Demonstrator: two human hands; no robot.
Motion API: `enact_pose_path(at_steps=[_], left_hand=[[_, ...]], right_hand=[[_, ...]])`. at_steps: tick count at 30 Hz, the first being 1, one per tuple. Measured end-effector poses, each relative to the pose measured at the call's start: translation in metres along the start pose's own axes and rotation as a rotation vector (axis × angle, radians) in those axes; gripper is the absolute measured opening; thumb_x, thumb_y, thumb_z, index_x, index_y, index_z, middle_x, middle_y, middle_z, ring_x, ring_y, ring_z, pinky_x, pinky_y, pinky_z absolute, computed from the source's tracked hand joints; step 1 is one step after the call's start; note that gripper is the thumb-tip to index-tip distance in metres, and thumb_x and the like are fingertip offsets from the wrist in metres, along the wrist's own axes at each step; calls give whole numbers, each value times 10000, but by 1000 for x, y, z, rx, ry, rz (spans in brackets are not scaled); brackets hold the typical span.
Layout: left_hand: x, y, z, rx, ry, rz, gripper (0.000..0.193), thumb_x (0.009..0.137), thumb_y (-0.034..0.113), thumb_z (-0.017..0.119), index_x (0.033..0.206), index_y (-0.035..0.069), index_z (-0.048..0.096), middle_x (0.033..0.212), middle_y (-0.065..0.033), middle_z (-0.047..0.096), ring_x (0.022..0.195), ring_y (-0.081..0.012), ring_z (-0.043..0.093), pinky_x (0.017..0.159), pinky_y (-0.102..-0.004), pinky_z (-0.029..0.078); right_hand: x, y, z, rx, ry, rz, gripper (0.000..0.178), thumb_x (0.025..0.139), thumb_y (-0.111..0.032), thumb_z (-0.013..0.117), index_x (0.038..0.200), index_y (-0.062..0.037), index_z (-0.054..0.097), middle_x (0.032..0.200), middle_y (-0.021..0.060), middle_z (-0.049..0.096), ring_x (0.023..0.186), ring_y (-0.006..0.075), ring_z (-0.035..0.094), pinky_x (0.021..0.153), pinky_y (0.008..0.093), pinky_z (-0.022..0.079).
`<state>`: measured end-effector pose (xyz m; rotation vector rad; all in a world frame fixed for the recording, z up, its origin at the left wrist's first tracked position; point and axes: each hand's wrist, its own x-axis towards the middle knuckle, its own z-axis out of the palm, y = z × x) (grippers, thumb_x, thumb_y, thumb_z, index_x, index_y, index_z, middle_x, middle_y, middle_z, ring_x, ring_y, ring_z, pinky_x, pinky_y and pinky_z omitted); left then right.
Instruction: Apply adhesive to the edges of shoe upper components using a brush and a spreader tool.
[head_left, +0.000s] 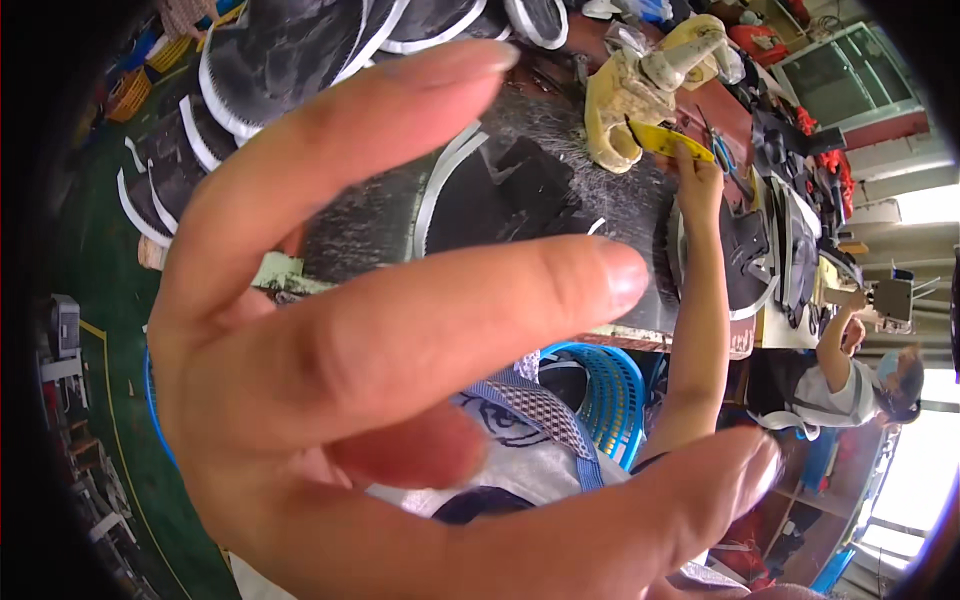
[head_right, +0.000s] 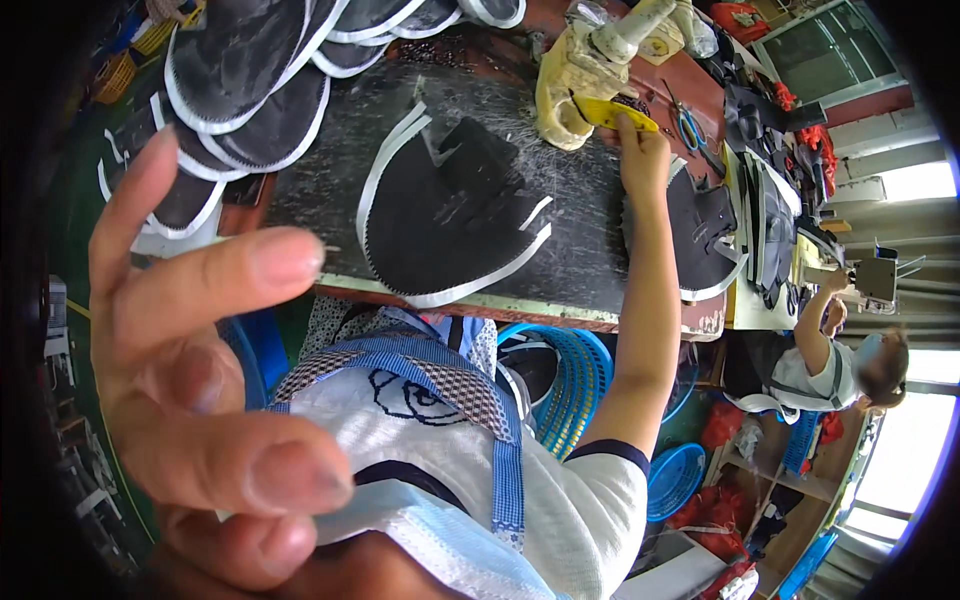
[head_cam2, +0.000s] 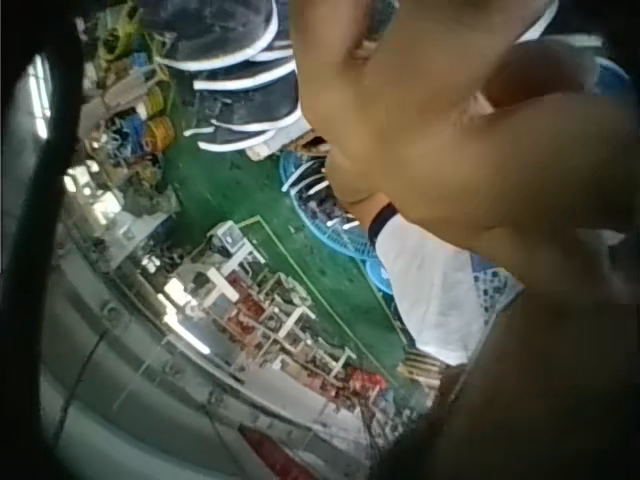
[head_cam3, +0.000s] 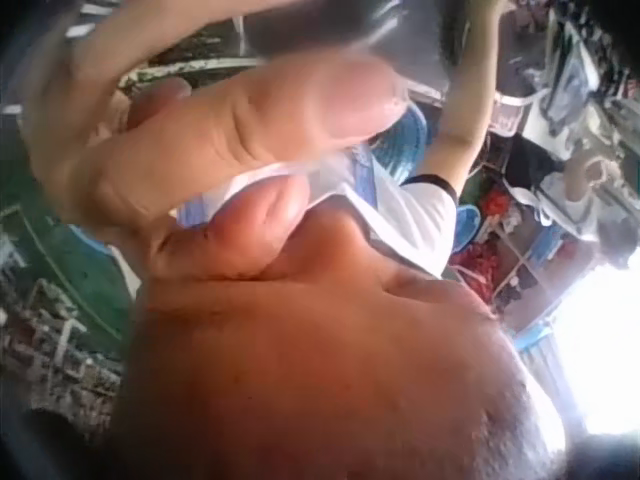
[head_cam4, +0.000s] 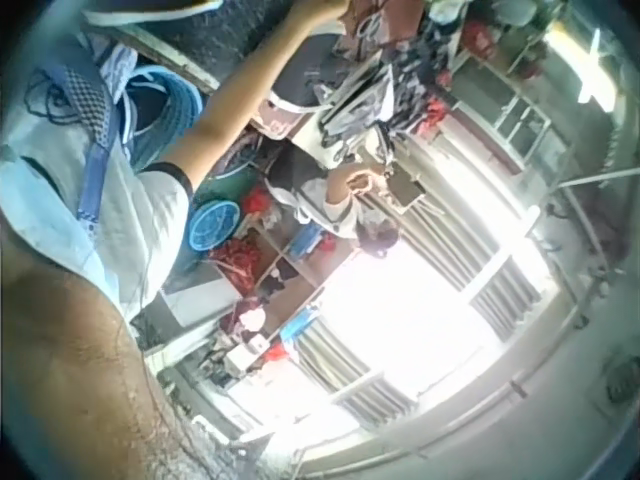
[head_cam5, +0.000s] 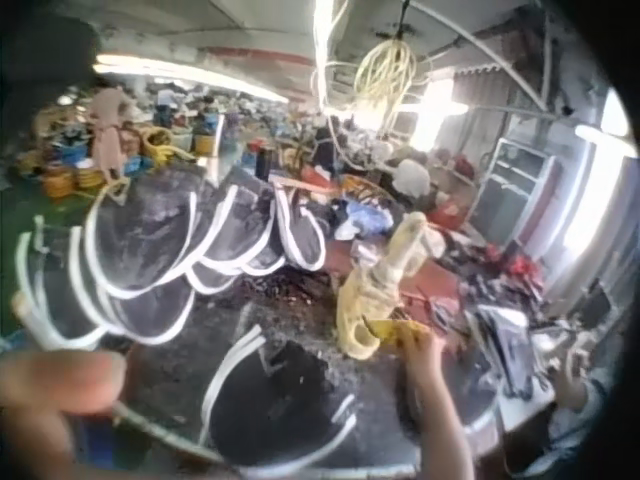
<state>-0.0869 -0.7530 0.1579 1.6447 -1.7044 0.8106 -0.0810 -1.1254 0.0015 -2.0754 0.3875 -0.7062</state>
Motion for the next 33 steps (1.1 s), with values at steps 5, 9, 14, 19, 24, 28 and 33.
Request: enact_pose_path(at_steps=[5,9,14,19,24,28,33], left_hand=[[15,15,-1,59,-70,25,182,789,71,650,964,105,618,1131,-73,665,1081,-261,612,1057,-532,372],[41,-35,44,75,-80,37,186,787,71,653,966,108,620,1129,-70,666,1079,-260,614,1054,-529,376],[2,-104,104,-42,-271,-287,364,806,136,682,1161,106,604,1165,-68,634,1064,-255,604,1023,-459,405],[-70,-126,165,-196,-559,-605,771,786,261,730,1421,44,351,1412,-184,423,1299,-347,410,1100,-435,320],[-108,-122,206,-192,-646,-569,838,785,277,728,1457,31,291,1422,-170,394,1302,-343,378,1103,-442,291],[-112,-121,208,-192,-564,-542,827,788,290,719,1461,56,300,1415,-140,409,1295,-332,380,1095,-437,299],[-113,-121,209,-173,-551,-539,813,781,273,723,1457,71,320,1417,-129,413,1295,-327,382,1094,-433,303]], right_hand=[[29,5,-6,-329,-72,8,309,947,-236,564,955,53,675,759,140,702,692,194,682,661,314,513],[36,-13,-14,-406,-96,-58,245,933,-211,572,981,8,670,780,171,681,725,285,682,661,365,506],[34,1,-10,-360,-177,-218,191,912,-104,557,976,59,635,906,224,650,827,370,641,738,380,497],[15,-17,-20,-169,-36,-64,163,908,-80,555,954,49,642,868,195,639,784,360,631,700,382,498],[31,20,-5,-443,-208,-352,165,861,-53,603,1007,-14,669,906,128,658,830,302,626,747,378,496],[39,38,15,-740,-164,-719,282,737,-57,598,1001,-107,683,856,52,662,888,231,581,810,343,438],[43,50,27,-637,-208,-463,136,809,-141,629,899,-69,702,819,116,667,836,295,602,771,379,469]])
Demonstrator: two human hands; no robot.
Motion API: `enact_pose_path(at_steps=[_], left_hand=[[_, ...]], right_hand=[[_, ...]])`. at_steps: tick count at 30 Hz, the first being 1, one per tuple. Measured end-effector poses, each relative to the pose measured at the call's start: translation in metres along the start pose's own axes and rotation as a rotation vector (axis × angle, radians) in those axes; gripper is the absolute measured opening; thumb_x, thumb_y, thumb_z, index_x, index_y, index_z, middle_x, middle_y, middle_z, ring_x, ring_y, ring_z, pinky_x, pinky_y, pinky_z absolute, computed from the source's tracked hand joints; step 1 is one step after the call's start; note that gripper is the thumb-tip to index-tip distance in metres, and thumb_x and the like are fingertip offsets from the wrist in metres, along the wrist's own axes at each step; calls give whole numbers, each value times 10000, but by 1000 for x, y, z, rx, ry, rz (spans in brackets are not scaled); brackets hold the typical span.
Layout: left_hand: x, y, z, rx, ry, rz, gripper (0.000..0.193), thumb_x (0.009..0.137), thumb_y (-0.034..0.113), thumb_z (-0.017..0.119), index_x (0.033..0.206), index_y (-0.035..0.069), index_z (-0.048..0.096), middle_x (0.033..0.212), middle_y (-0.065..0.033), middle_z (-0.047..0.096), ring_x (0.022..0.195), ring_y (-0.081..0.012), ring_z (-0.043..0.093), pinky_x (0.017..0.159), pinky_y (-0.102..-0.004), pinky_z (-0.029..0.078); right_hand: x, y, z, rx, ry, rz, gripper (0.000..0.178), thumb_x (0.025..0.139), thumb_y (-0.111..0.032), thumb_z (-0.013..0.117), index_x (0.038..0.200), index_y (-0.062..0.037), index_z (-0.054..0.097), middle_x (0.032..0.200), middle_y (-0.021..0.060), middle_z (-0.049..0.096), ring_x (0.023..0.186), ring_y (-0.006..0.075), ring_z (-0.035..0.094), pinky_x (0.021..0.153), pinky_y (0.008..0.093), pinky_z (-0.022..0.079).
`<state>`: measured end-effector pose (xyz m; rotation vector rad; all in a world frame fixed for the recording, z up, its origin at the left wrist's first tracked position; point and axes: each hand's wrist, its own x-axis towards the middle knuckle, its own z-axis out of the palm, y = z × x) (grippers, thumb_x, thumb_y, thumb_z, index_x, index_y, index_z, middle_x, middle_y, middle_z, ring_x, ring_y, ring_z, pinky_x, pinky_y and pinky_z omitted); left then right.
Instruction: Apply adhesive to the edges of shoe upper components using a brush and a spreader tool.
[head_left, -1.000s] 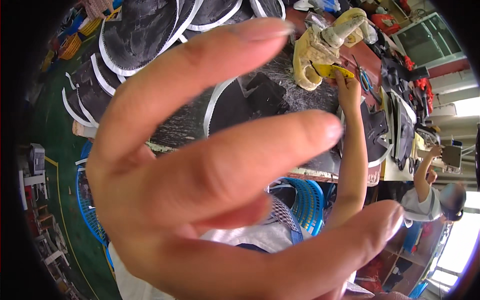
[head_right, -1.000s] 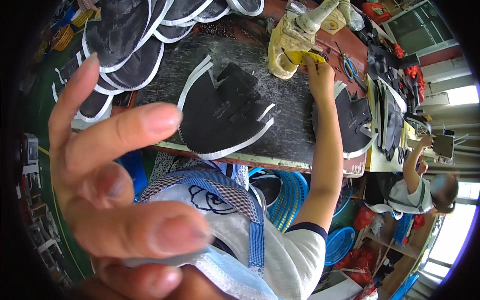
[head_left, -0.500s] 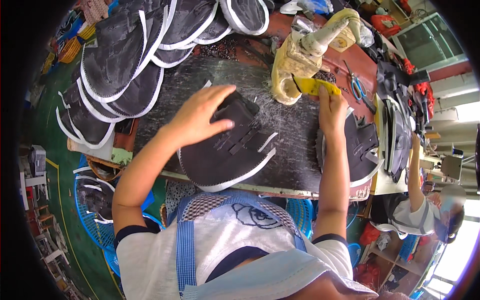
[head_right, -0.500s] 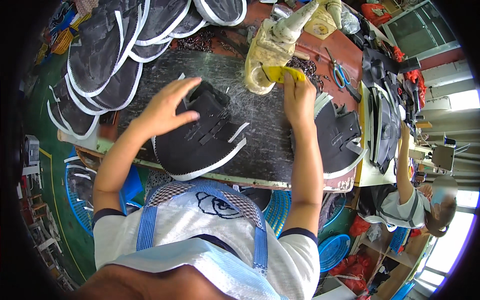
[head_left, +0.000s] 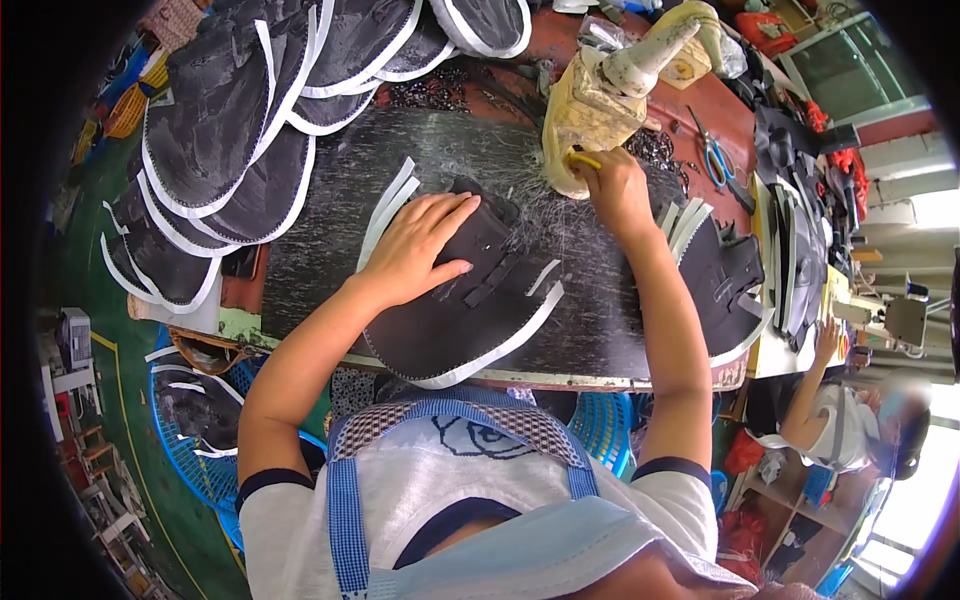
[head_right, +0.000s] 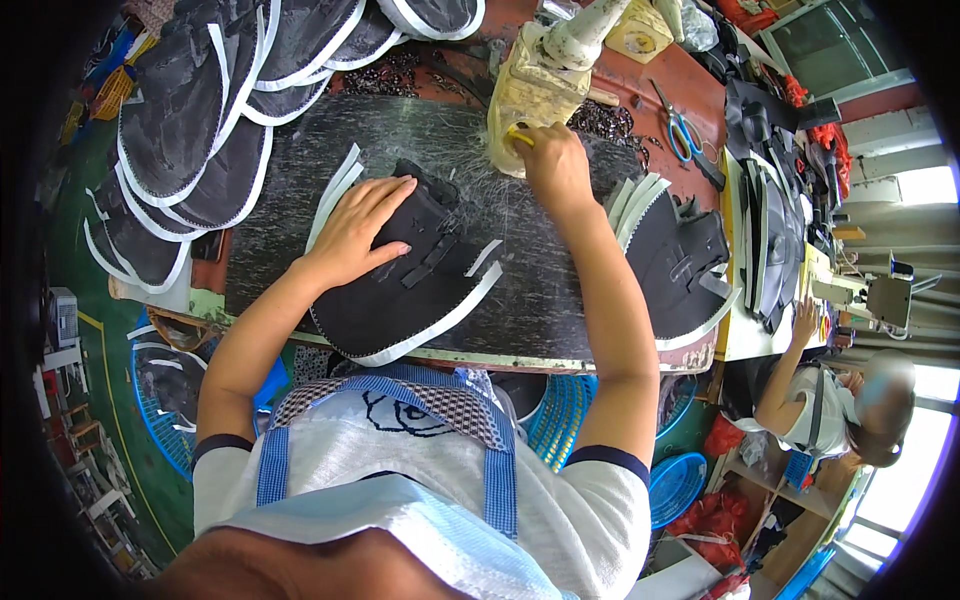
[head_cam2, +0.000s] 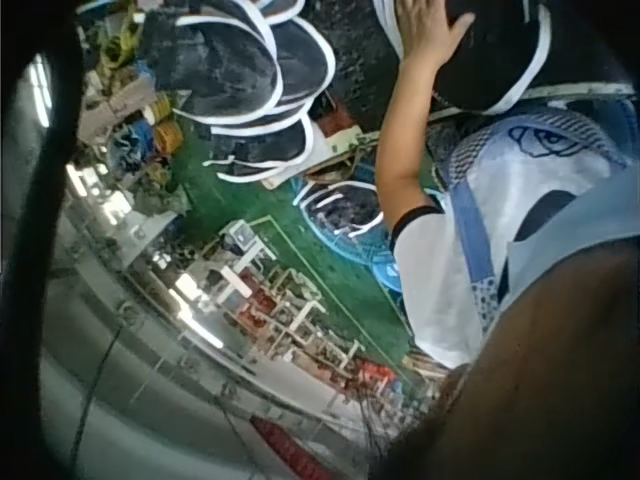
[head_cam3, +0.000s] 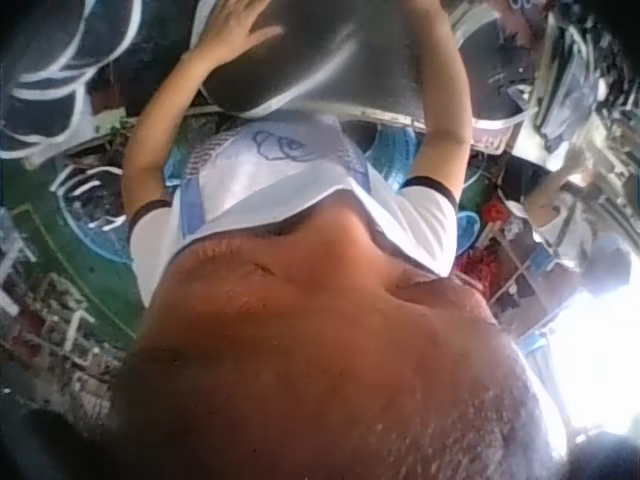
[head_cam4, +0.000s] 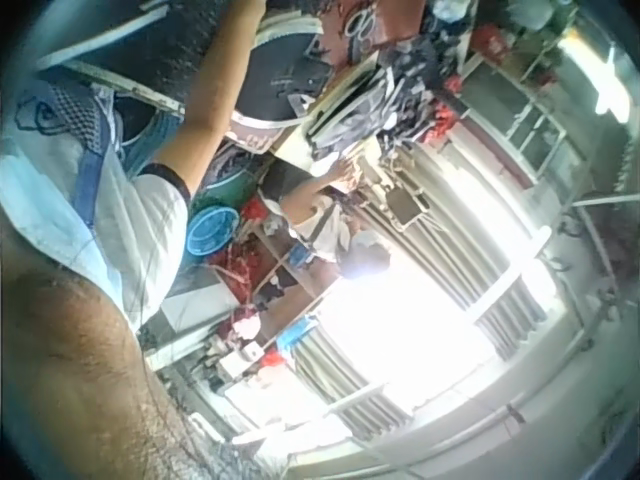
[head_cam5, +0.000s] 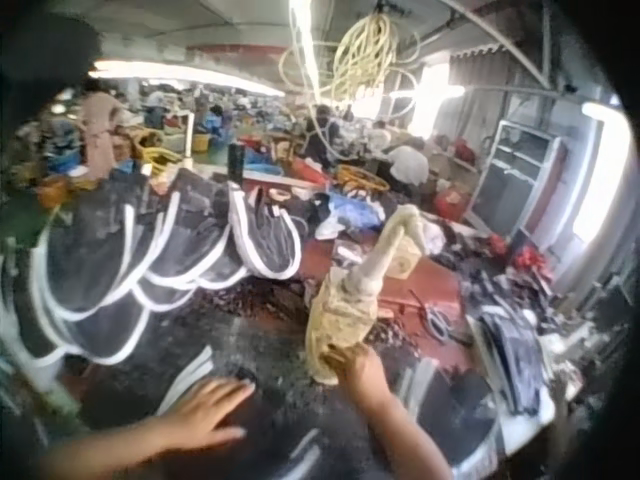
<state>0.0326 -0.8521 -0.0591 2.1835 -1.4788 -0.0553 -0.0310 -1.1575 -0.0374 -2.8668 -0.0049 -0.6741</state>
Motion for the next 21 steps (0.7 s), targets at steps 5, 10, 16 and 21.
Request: enact_pose_path(at_steps=[5,10,16,21], left_hand=[[-2,-3,3,-24,36,11,783,778,260,727,1448,98,354,1407,-126,426,1287,-325,393,1090,-434,309],[-7,-5,3,-53,75,31,711,774,263,732,1409,149,433,1402,-119,433,1273,-329,408,1081,-450,318],[-8,-8,7,-56,199,116,541,769,237,738,1275,128,579,1394,-104,449,1275,-311,416,1074,-446,331],[-12,-1,10,51,126,285,425,797,215,707,1162,12,626,1360,-93,504,1282,-274,434,1086,-425,323]], right_hand=[[5,12,-15,137,-159,522,385,873,-303,610,812,76,645,775,290,630,779,411,642,713,480,495],[7,10,-19,44,-133,577,395,878,-314,590,821,73,647,826,301,636,818,425,642,728,484,486],[0,39,-21,891,-154,749,272,930,-144,553,765,58,631,648,37,581,559,108,498,529,273,407],[-14,13,-46,1483,-245,579,268,977,-136,507,857,86,596,705,120,615,607,156,574,584,297,478]])
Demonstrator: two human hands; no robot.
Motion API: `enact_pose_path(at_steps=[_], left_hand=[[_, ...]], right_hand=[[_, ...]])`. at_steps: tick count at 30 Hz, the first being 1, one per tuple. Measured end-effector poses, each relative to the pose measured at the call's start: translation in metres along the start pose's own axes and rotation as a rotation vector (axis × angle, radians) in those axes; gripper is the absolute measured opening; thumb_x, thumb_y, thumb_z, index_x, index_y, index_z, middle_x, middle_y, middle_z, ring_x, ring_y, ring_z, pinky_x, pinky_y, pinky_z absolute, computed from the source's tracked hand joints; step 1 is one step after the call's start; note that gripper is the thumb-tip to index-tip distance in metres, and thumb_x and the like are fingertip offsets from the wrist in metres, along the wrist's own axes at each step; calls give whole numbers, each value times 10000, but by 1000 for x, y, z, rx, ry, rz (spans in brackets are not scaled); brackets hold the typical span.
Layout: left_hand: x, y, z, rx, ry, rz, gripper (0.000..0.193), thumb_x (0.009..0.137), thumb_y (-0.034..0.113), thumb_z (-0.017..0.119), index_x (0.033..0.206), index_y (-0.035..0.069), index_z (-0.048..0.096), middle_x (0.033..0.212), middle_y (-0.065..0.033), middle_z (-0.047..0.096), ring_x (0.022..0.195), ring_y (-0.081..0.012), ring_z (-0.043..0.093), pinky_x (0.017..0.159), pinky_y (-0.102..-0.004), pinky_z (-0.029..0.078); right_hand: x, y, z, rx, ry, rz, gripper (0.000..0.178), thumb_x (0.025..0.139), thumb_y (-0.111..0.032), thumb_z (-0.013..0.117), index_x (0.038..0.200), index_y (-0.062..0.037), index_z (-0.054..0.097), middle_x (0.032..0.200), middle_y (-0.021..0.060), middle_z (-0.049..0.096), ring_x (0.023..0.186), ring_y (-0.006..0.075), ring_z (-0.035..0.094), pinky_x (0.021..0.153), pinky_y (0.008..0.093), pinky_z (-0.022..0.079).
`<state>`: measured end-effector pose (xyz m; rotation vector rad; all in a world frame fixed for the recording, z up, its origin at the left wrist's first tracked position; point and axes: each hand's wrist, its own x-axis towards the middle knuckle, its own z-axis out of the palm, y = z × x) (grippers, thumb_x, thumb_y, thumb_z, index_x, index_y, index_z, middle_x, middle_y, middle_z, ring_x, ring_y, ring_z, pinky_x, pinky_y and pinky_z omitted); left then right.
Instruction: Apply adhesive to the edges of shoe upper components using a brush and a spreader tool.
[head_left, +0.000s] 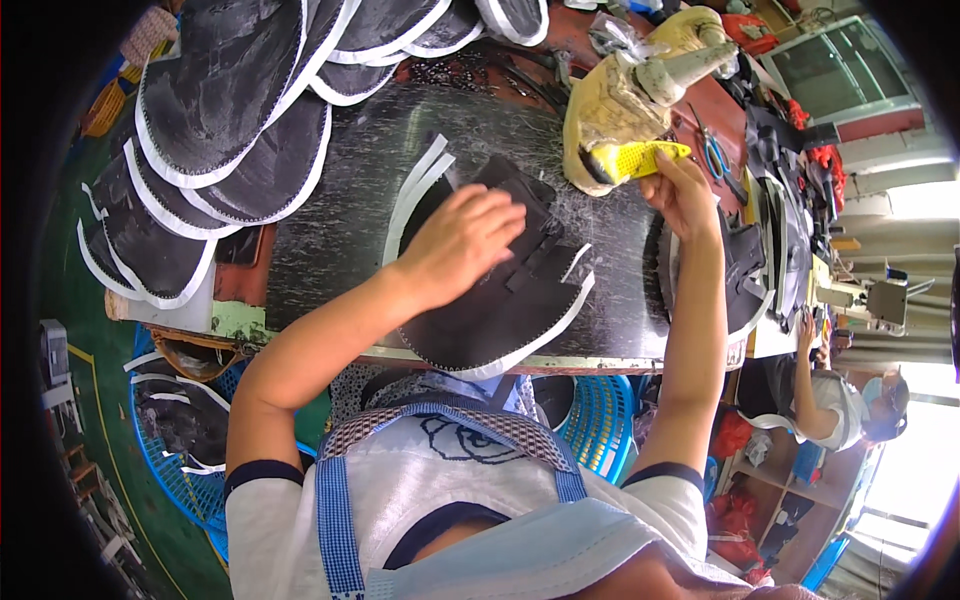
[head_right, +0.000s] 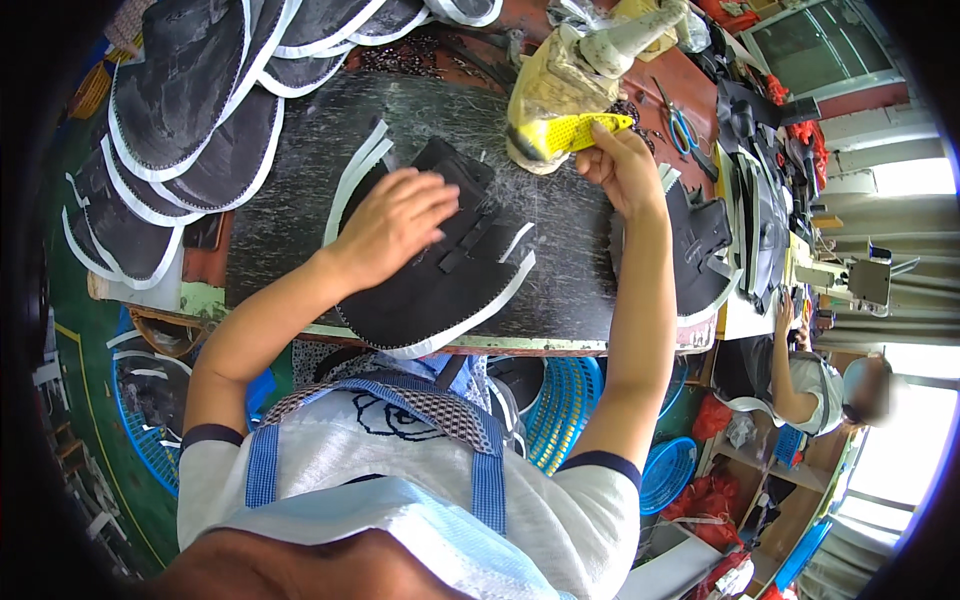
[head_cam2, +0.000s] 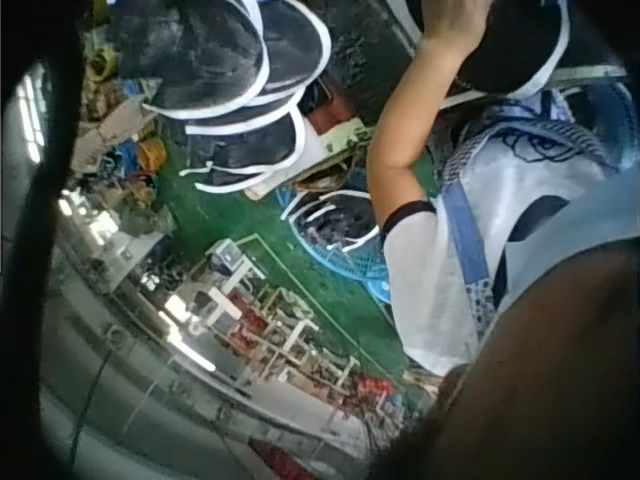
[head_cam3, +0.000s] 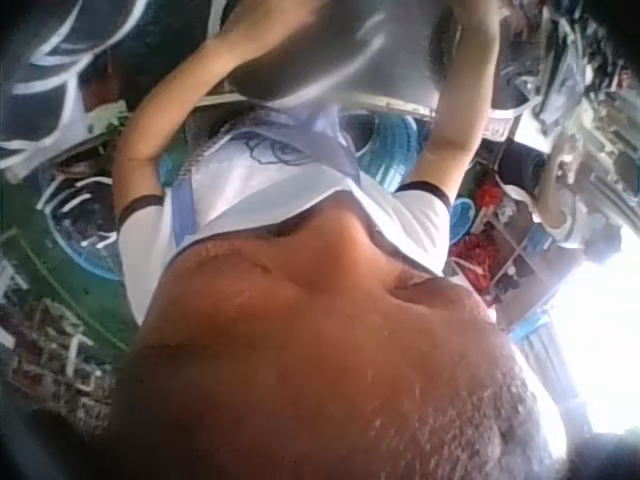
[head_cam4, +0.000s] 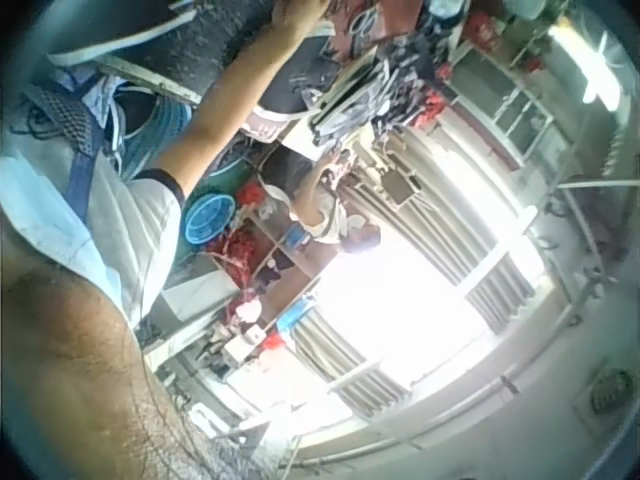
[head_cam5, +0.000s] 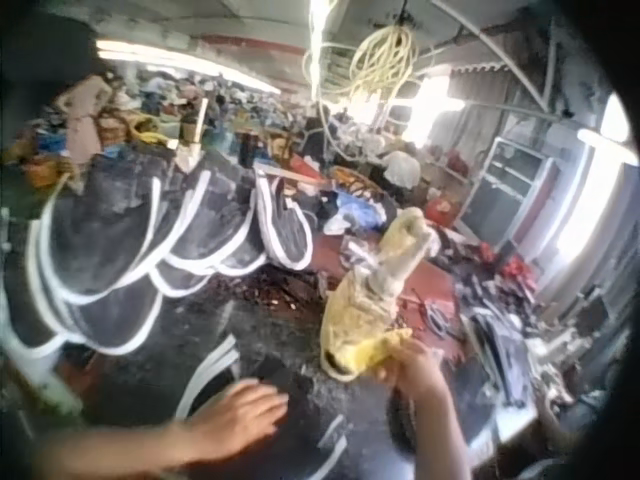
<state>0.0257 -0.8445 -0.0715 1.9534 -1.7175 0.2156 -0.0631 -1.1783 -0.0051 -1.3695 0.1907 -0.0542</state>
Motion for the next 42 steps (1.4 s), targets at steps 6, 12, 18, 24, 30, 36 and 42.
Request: enact_pose_path(at_steps=[6,12,18,24,30,36,42], left_hand=[[-25,12,-10,-114,19,-74,494,798,268,704,1193,-4,585,1315,-136,533,1265,-282,466,1090,-432,324],[-24,9,-11,-167,-11,-101,551,756,297,732,1197,3,582,1325,-120,529,1269,-280,464,1069,-427,357],[-25,10,-9,-175,13,-98,554,739,273,744,1198,9,584,1311,-113,538,1255,-278,475,1059,-419,370],[-23,11,-13,-148,-10,-133,544,733,291,747,1189,34,599,1200,-91,558,1140,-263,510,1016,-403,397],[-24,12,-14,-139,-13,-110,539,736,276,749,1197,40,598,1200,-90,553,1132,-274,502,1007,-408,400],[-27,11,-10,-189,60,-116,470,749,218,743,1156,22,615,1216,-103,568,1147,-288,520,1017,-422,399],[-32,18,-32,-27,201,-289,565,656,164,828,1159,57,592,1308,-126,493,1243,-343,446,1047,-458,343]], right_hand=[[-25,19,117,-173,26,-278,183,926,-42,547,1082,10,465,1047,158,624,897,215,649,816,306,531],[11,50,141,-747,251,-324,157,877,-63,664,957,10,550,919,87,652,822,154,650,735,279,533],[26,53,142,-813,255,-346,176,877,-108,675,937,7,556,804,68,669,723,136,660,674,267,523],[-15,54,116,-618,338,-43,179,890,-134,640,848,27,576,676,69,636,560,96,596,500,224,456],[-58,51,88,-350,510,-124,259,959,-216,589,876,27,617,678,101,652,530,116,596,501,234,479],[-38,72,85,-558,527,-6,212,938,-167,570,845,16,621,688,84,643,560,116,584,520,230,446],[-42,41,144,-390,276,-243,200,937,-184,585,950,3,656,870,66,673,767,92,602,669,244,471]])
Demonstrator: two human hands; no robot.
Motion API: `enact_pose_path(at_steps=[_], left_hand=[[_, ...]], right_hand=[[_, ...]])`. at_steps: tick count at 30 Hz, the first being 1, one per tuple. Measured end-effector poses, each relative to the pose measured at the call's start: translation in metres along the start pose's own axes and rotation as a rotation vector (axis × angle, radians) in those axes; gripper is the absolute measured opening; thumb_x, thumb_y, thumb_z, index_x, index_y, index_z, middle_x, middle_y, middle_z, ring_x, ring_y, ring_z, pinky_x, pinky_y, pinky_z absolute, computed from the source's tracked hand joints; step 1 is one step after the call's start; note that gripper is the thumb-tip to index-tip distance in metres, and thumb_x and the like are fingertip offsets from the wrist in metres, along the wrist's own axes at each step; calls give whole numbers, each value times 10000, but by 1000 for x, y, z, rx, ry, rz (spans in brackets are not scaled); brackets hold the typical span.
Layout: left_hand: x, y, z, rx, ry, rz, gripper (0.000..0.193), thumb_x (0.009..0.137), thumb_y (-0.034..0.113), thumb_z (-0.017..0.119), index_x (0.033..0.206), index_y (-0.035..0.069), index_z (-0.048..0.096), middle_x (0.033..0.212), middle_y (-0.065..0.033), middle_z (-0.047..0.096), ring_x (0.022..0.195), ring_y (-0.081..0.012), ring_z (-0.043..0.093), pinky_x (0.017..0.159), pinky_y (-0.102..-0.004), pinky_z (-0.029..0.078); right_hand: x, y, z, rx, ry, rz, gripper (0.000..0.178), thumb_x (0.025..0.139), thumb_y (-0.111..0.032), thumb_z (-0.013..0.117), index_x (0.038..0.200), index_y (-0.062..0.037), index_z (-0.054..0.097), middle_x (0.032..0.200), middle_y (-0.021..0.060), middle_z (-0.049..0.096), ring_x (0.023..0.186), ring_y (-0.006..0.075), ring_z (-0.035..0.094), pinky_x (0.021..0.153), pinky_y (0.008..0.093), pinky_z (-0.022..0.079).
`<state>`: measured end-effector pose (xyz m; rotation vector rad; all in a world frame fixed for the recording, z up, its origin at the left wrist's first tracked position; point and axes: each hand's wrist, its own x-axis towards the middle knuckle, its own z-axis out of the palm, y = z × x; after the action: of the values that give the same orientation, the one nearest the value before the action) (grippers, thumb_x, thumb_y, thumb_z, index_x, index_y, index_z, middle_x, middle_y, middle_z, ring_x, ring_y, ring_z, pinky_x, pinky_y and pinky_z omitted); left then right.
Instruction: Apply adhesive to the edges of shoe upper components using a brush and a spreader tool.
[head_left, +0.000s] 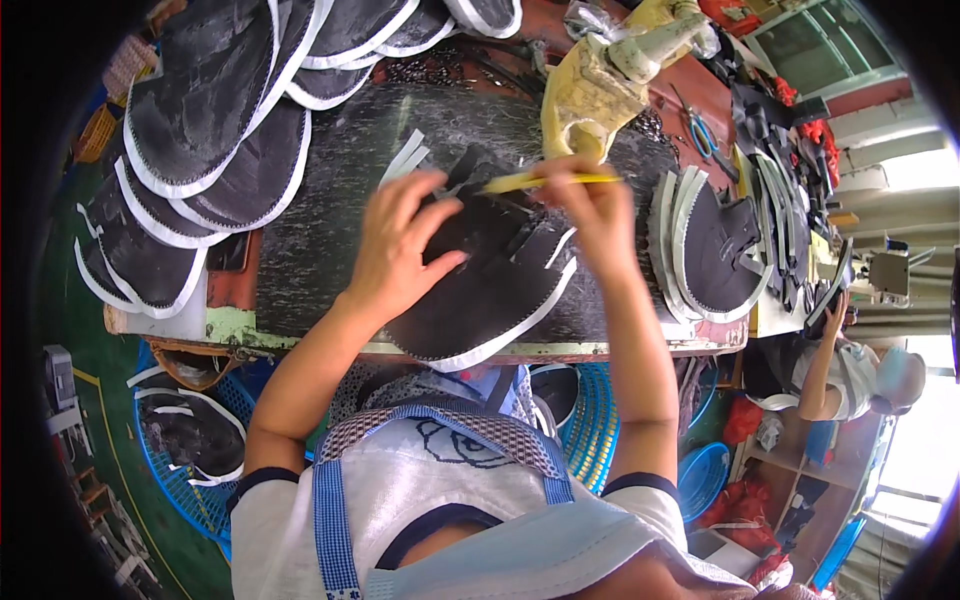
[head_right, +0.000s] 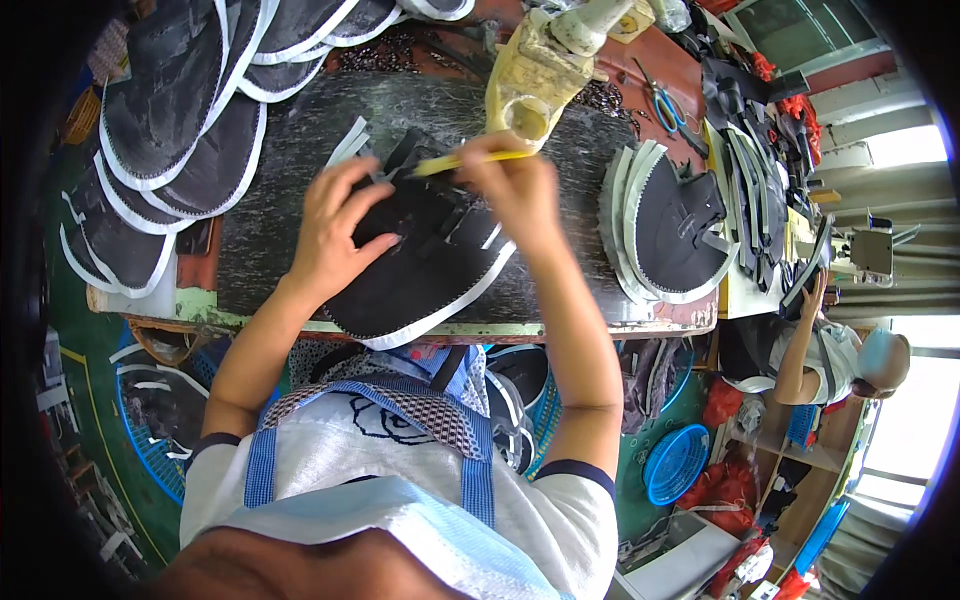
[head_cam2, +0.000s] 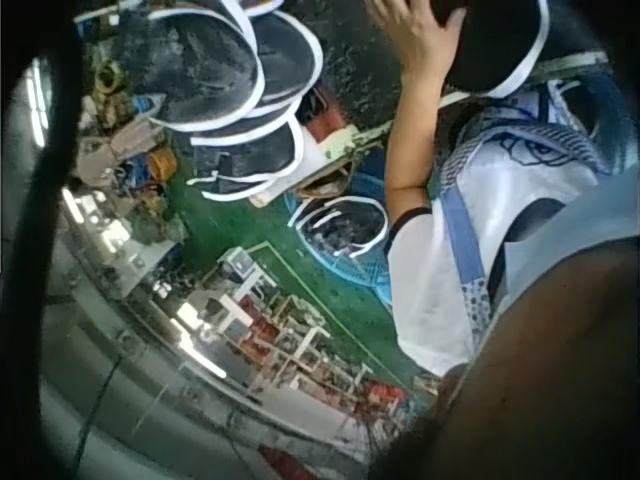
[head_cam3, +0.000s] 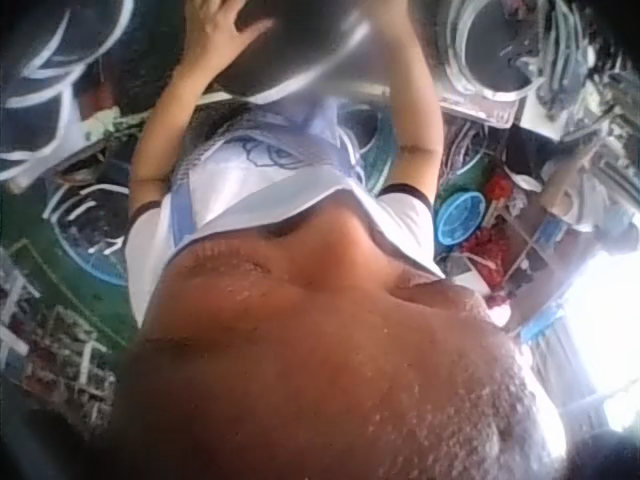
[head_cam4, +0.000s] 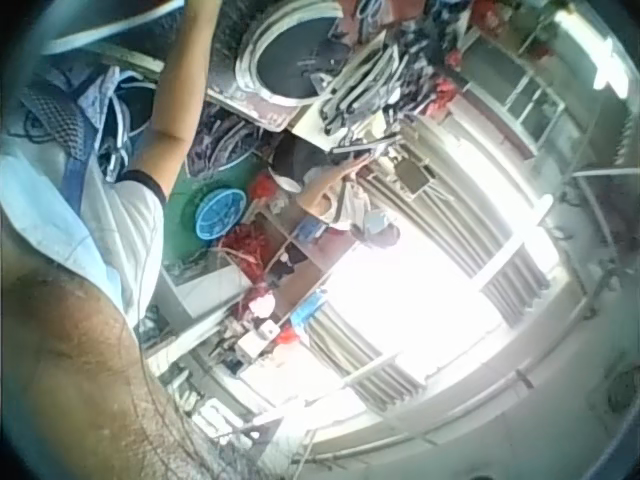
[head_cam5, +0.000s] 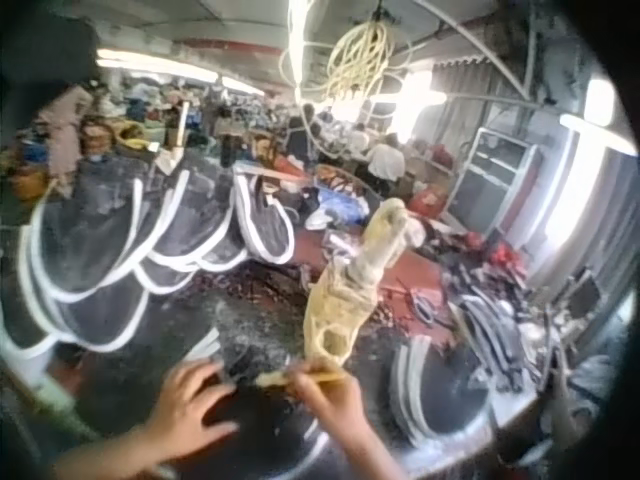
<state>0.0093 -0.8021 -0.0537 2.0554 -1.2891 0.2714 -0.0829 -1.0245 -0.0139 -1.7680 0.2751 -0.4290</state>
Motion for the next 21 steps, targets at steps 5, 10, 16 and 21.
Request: enact_pose_path(at_steps=[5,10,16,21], left_hand=[[-12,-3,-10,173,-120,-281,820,642,289,850,1336,87,462,1273,-183,452,1184,-358,448,983,-461,385],[-10,-3,-16,89,-111,-313,841,643,290,851,1356,94,450,1201,-180,466,1048,-364,524,871,-444,462],[-10,4,-17,27,-23,-272,704,670,189,831,1305,150,530,1029,-148,500,937,-361,575,817,-439,485],[-2,-3,-32,-458,48,-252,417,744,-13,726,1145,69,650,1003,-92,617,983,-266,610,870,-342,470]], right_hand=[[27,18,-27,-500,217,-90,191,888,-169,674,890,21,682,605,12,610,524,58,518,471,230,408],[61,17,-75,-389,262,-148,198,912,-189,655,892,8,649,657,57,624,542,81,579,498,239,453],[77,-6,-47,-911,-266,-588,263,883,-257,656,957,-14,586,897,145,617,825,337,638,750,405,512],[43,-24,-56,-846,-334,-280,254,871,-286,672,906,-43,607,833,149,640,729,319,636,659,385,492]])
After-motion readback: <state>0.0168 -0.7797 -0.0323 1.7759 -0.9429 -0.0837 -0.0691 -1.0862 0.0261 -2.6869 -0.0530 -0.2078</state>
